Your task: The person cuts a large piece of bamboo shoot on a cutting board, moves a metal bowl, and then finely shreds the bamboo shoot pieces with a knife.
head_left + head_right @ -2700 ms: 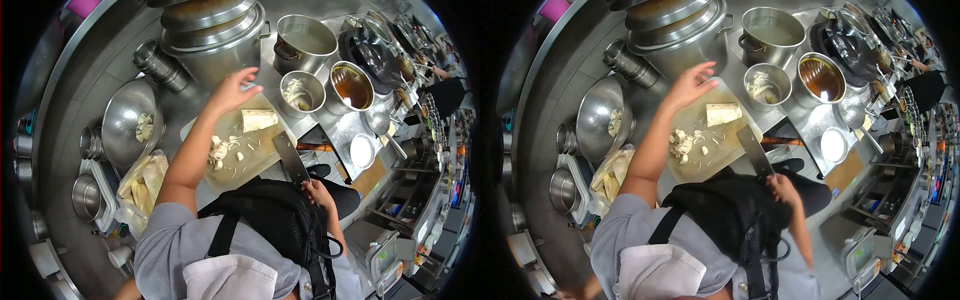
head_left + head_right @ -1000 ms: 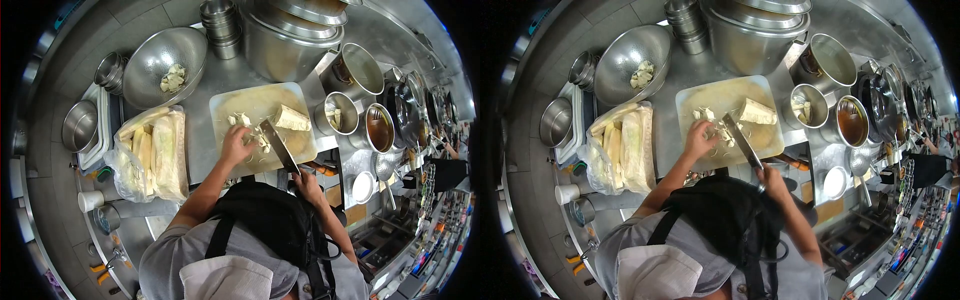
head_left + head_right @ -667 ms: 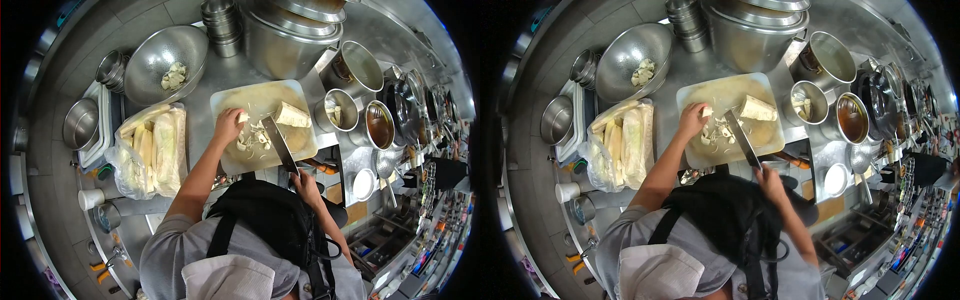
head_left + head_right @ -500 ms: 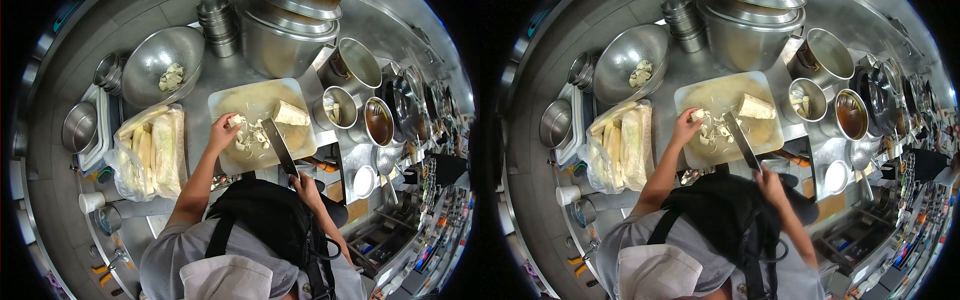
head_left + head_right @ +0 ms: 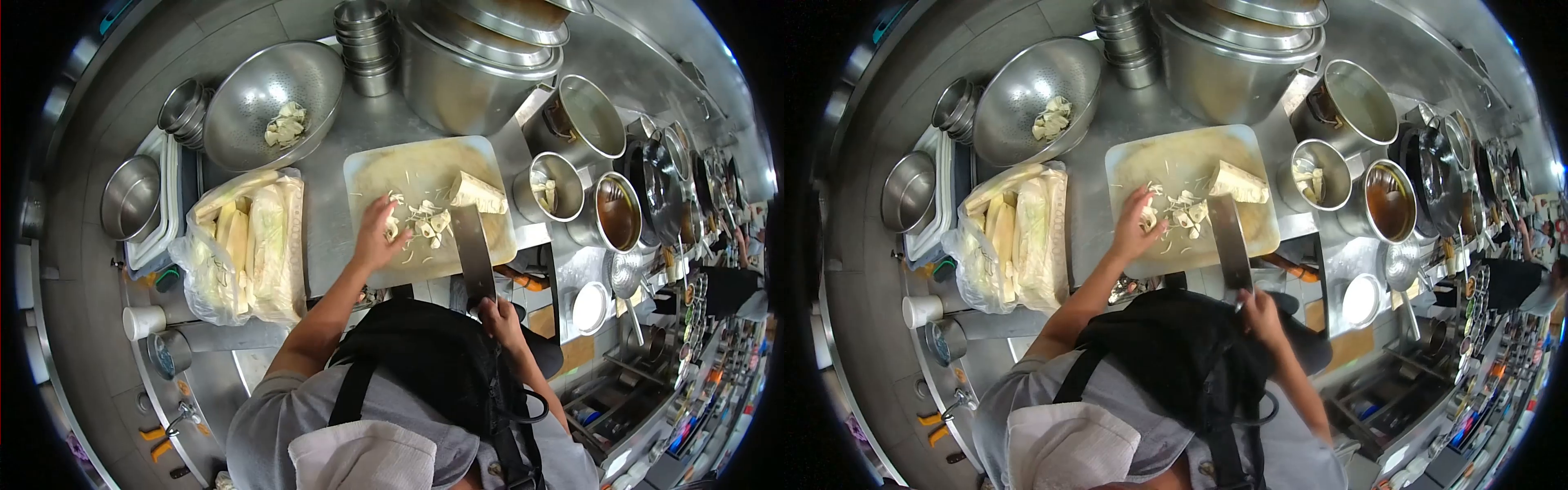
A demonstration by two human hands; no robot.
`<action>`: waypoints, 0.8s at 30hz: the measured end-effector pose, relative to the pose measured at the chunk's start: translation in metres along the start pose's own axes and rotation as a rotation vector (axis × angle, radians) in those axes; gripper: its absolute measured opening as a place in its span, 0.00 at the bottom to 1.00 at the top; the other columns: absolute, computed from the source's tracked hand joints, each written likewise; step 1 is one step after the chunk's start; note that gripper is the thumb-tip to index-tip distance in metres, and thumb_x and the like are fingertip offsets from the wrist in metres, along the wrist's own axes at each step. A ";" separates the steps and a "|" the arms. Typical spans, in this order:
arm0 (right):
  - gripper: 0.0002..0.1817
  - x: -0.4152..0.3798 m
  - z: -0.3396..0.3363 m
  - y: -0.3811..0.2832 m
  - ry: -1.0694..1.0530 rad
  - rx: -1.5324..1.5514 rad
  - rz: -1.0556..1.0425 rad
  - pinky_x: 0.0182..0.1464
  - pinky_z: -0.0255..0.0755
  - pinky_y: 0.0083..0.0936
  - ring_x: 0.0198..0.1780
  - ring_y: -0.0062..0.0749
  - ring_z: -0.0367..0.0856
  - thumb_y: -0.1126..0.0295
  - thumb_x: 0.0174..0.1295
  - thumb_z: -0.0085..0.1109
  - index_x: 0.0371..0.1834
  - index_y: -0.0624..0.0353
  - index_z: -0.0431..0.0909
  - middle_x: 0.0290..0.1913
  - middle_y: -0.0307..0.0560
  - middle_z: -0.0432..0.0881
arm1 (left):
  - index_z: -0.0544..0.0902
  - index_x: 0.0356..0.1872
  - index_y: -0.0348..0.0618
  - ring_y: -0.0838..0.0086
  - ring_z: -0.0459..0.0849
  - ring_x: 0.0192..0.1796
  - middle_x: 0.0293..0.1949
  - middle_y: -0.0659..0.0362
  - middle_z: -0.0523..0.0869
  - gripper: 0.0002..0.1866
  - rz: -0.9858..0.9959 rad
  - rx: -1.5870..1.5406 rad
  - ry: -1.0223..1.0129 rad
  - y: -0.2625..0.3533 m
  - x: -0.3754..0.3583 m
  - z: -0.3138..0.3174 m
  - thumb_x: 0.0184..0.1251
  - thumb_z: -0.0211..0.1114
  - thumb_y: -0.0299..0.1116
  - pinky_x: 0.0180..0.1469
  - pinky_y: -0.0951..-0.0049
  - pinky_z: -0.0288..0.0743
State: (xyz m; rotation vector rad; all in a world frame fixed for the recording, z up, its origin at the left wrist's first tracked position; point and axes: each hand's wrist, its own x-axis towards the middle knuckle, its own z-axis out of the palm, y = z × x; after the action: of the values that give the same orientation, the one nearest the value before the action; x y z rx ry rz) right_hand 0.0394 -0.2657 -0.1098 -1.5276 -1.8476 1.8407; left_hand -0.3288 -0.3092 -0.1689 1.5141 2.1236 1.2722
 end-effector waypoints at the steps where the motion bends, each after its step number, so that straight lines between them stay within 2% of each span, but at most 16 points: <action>1: 0.22 -0.004 -0.007 0.012 -0.056 0.117 0.039 0.23 0.73 0.23 0.22 0.23 0.77 0.50 0.78 0.56 0.44 0.62 0.79 0.23 0.39 0.76 | 0.77 0.69 0.43 0.47 0.69 0.76 0.73 0.43 0.72 0.36 0.047 -0.027 -0.011 0.009 0.001 0.009 0.61 0.79 0.43 0.75 0.54 0.66; 2: 0.23 -0.007 -0.011 0.023 -0.112 0.235 0.079 0.20 0.72 0.21 0.20 0.21 0.75 0.48 0.78 0.55 0.42 0.60 0.78 0.23 0.38 0.75 | 0.77 0.69 0.44 0.47 0.68 0.75 0.73 0.43 0.72 0.37 0.096 -0.053 -0.022 0.016 0.004 0.016 0.60 0.80 0.45 0.76 0.53 0.65; 4: 0.19 -0.012 -0.006 0.044 -0.044 0.290 0.111 0.25 0.56 0.20 0.21 0.16 0.65 0.52 0.79 0.53 0.38 0.56 0.79 0.21 0.31 0.70 | 0.77 0.69 0.45 0.45 0.68 0.75 0.73 0.44 0.71 0.38 0.139 -0.020 -0.025 0.029 0.012 0.027 0.60 0.78 0.49 0.76 0.49 0.63; 5: 0.19 -0.013 -0.002 0.054 -0.022 0.351 0.163 0.27 0.57 0.19 0.22 0.17 0.65 0.51 0.79 0.54 0.38 0.55 0.80 0.21 0.31 0.70 | 0.78 0.69 0.46 0.43 0.67 0.75 0.73 0.44 0.71 0.38 0.184 0.013 -0.042 0.033 0.017 0.031 0.60 0.77 0.53 0.77 0.45 0.62; 8: 0.19 -0.010 0.016 0.058 -0.060 0.540 0.193 0.27 0.57 0.19 0.23 0.17 0.65 0.49 0.79 0.54 0.38 0.53 0.80 0.21 0.31 0.70 | 0.81 0.66 0.46 0.45 0.67 0.75 0.73 0.45 0.71 0.36 0.270 0.099 -0.089 0.040 0.033 0.042 0.60 0.75 0.55 0.77 0.45 0.61; 9: 0.20 -0.004 0.023 0.056 -0.100 0.585 0.171 0.26 0.57 0.19 0.21 0.19 0.65 0.49 0.79 0.52 0.38 0.53 0.78 0.21 0.33 0.69 | 0.81 0.66 0.46 0.45 0.67 0.75 0.73 0.45 0.71 0.36 0.268 0.099 -0.094 0.043 0.036 0.043 0.60 0.75 0.55 0.77 0.45 0.61; 11: 0.21 0.008 0.039 0.051 -0.135 0.619 0.154 0.25 0.57 0.20 0.20 0.21 0.64 0.48 0.80 0.50 0.39 0.54 0.76 0.20 0.35 0.69 | 0.85 0.61 0.45 0.48 0.68 0.74 0.70 0.48 0.75 0.32 0.310 0.124 -0.188 0.046 0.039 0.042 0.61 0.75 0.55 0.75 0.48 0.66; 15: 0.23 0.042 0.059 0.039 -0.251 0.614 0.163 0.21 0.65 0.26 0.16 0.27 0.66 0.46 0.81 0.46 0.40 0.56 0.72 0.19 0.39 0.66 | 0.85 0.62 0.47 0.47 0.69 0.73 0.69 0.49 0.76 0.32 0.258 0.109 -0.228 0.049 0.032 0.050 0.61 0.74 0.54 0.76 0.48 0.63; 16: 0.23 0.049 0.063 0.033 -0.290 0.593 0.189 0.20 0.68 0.29 0.15 0.29 0.68 0.46 0.81 0.46 0.41 0.57 0.71 0.18 0.39 0.65 | 0.85 0.61 0.46 0.48 0.70 0.72 0.67 0.50 0.78 0.31 0.240 0.091 -0.164 0.049 0.028 0.054 0.61 0.75 0.52 0.75 0.49 0.64; 21: 0.25 0.065 0.070 0.004 -0.421 0.565 0.221 0.20 0.69 0.28 0.15 0.27 0.68 0.46 0.80 0.50 0.36 0.57 0.72 0.16 0.37 0.66 | 0.86 0.57 0.43 0.49 0.73 0.70 0.62 0.50 0.81 0.26 0.167 0.036 0.022 0.051 0.014 0.063 0.60 0.76 0.45 0.73 0.50 0.68; 24: 0.25 0.075 0.064 -0.007 -0.471 0.429 0.123 0.18 0.69 0.25 0.14 0.26 0.70 0.47 0.80 0.49 0.36 0.59 0.72 0.16 0.38 0.69 | 0.86 0.54 0.42 0.49 0.75 0.68 0.59 0.50 0.82 0.24 0.181 -0.039 0.191 0.049 0.017 0.052 0.58 0.77 0.41 0.72 0.51 0.69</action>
State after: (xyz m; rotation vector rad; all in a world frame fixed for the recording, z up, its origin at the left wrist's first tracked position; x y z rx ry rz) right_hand -0.0448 -0.2560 -0.1612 -1.1483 -1.3745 2.6179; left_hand -0.2717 -0.2640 -0.1575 1.6603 2.0977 1.5684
